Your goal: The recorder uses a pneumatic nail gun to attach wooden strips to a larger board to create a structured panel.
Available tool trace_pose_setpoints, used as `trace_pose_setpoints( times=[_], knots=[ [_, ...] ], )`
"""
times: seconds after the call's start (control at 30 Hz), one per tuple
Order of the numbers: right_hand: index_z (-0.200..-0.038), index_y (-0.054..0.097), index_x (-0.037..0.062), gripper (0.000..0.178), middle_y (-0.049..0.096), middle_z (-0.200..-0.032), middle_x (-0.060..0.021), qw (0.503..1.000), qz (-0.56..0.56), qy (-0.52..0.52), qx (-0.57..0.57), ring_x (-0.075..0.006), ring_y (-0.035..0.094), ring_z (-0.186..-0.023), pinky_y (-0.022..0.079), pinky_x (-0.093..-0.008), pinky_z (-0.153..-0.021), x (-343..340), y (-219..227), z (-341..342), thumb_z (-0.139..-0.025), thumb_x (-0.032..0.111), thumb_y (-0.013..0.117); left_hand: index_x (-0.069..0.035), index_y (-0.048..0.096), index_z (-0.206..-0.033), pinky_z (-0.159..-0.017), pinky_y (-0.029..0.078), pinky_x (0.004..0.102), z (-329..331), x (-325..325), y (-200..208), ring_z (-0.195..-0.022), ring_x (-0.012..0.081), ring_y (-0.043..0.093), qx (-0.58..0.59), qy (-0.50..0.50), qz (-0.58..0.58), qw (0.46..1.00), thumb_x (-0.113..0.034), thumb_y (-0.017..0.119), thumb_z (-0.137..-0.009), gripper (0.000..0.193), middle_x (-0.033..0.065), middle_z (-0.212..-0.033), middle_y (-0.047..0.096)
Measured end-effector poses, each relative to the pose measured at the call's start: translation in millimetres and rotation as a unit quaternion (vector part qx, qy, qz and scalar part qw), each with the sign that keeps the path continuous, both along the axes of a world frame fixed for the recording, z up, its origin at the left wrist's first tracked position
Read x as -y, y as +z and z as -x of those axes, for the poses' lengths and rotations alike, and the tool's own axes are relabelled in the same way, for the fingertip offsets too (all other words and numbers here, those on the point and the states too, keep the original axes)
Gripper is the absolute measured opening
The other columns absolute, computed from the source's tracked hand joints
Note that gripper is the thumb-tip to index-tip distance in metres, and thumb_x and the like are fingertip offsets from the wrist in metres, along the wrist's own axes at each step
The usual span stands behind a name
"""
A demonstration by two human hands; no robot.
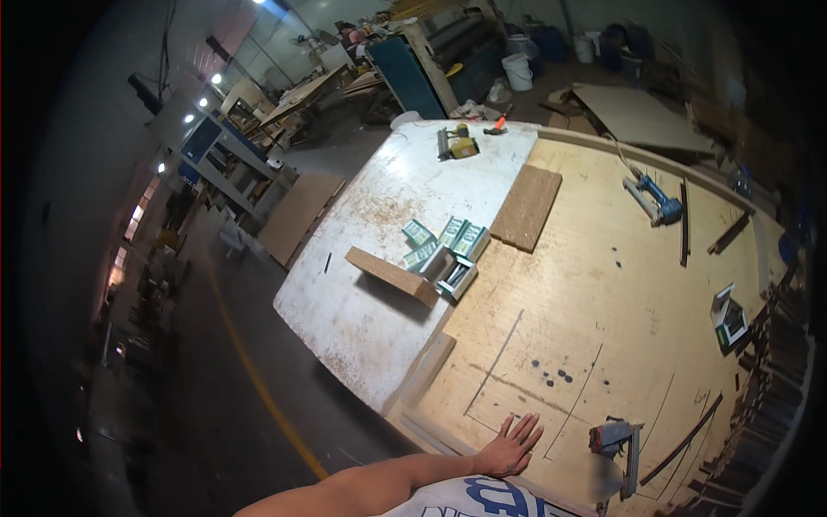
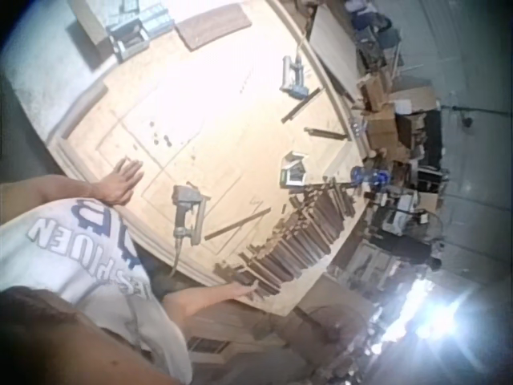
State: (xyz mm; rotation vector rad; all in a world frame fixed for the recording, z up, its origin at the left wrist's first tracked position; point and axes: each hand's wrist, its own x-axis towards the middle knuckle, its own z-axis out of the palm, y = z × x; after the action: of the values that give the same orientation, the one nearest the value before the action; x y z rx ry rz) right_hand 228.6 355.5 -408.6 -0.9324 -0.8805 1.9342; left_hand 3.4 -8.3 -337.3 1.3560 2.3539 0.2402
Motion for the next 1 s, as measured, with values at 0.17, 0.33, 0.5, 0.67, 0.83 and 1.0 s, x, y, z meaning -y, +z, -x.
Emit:
trace_pose_setpoints(
  times=[0.17, 0.33, 0.5, 0.67, 0.83, 1.0],
  knots=[
    [-0.118, 0.063, 0.0028, 0.047, 0.064, -0.112, -0.0116, 0.999, -0.02, -0.04, 0.021, -0.0287, 0.063, -0.104, 0.053, -0.0427, -0.096, 18.0, 23.8, -12.3, -0.085, 0.035, 0.067, 0.006, 0.024, -0.155, -0.12, 0.009, 0.0644, -7.8, 4.4, 3.0, -0.154, 0.0444, 0.01, 0.001, 0.011, -0.035, 0.999, -0.03, 0.042, -0.101, 0.068, 0.0326, -0.164, 0.012],
    [-0.13, 0.055, 0.0078, 0.053, 0.061, -0.112, -0.0106, 0.988, -0.022, 0.077, 0.135, -0.028, 0.059, -0.107, 0.05, -0.0406, -0.093, 31.4, 86.3, -52.4, -0.082, 0.027, 0.066, 0.006, 0.038, -0.148, -0.119, 0.012, 0.0659, -9.3, 2.9, -32.1, -0.155, 0.0412, 0.013, 0.053, 0.023, -0.076, 0.995, -0.024, 0.049, -0.097, 0.061, 0.0279, -0.164, 0.018],
    [-0.141, 0.049, -0.0032, 0.081, 0.055, -0.14, -0.0152, 0.886, -0.123, 0.411, 0.174, -0.0262, 0.056, -0.125, 0.042, -0.0354, -0.109, 131.6, 165.5, 131.0, -0.067, 0.011, 0.08, 0.003, 0.064, -0.12, -0.089, 0.052, 0.049, 39.7, 49.4, 21.7, -0.101, 0.0385, 0.066, 0.205, 0.07, -0.205, 0.955, -0.015, 0.056, -0.091, 0.035, 0.0232, -0.106, 0.069],
    [-0.138, 0.052, -0.0038, 0.079, 0.065, -0.125, -0.0145, 0.768, -0.196, 0.55, 0.262, -0.0239, 0.063, -0.112, 0.047, -0.0334, -0.102, 186.3, 142.4, 196.5, -0.067, 0.011, 0.082, 0.003, 0.069, -0.114, -0.083, 0.055, 0.0462, 51.5, 148.4, 35.7, -0.09, 0.0385, 0.07, 0.141, 0.213, -0.255, 0.933, -0.019, 0.055, -0.097, 0.031, 0.0224, -0.096, 0.073],
    [-0.137, 0.05, -0.003, 0.08, 0.067, -0.122, -0.0205, 0.699, -0.271, 0.581, 0.318, -0.0287, 0.065, -0.11, 0.049, -0.0365, -0.097, 227.7, 146.0, 237.5, -0.066, 0.015, 0.082, 0.002, 0.07, -0.113, -0.081, 0.055, 0.0419, 53.5, 215.2, 36.8, -0.091, 0.0388, 0.071, 0.134, 0.453, -0.284, 0.834, -0.02, 0.055, -0.1, 0.03, 0.0232, -0.097, 0.072],
    [-0.137, 0.048, 0.0002, 0.08, 0.067, -0.108, -0.0276, 0.551, -0.443, 0.61, 0.357, -0.0409, 0.066, -0.102, 0.051, -0.0428, -0.092, 244.9, 166.4, 263.2, -0.067, 0.023, 0.08, 0.001, 0.069, -0.115, -0.076, 0.056, 0.0389, 70.2, 233.4, 38.2, -0.084, 0.0313, 0.074, 0.113, 0.524, -0.302, 0.788, -0.023, 0.054, -0.103, 0.031, 0.0189, -0.09, 0.075]
  ],
)
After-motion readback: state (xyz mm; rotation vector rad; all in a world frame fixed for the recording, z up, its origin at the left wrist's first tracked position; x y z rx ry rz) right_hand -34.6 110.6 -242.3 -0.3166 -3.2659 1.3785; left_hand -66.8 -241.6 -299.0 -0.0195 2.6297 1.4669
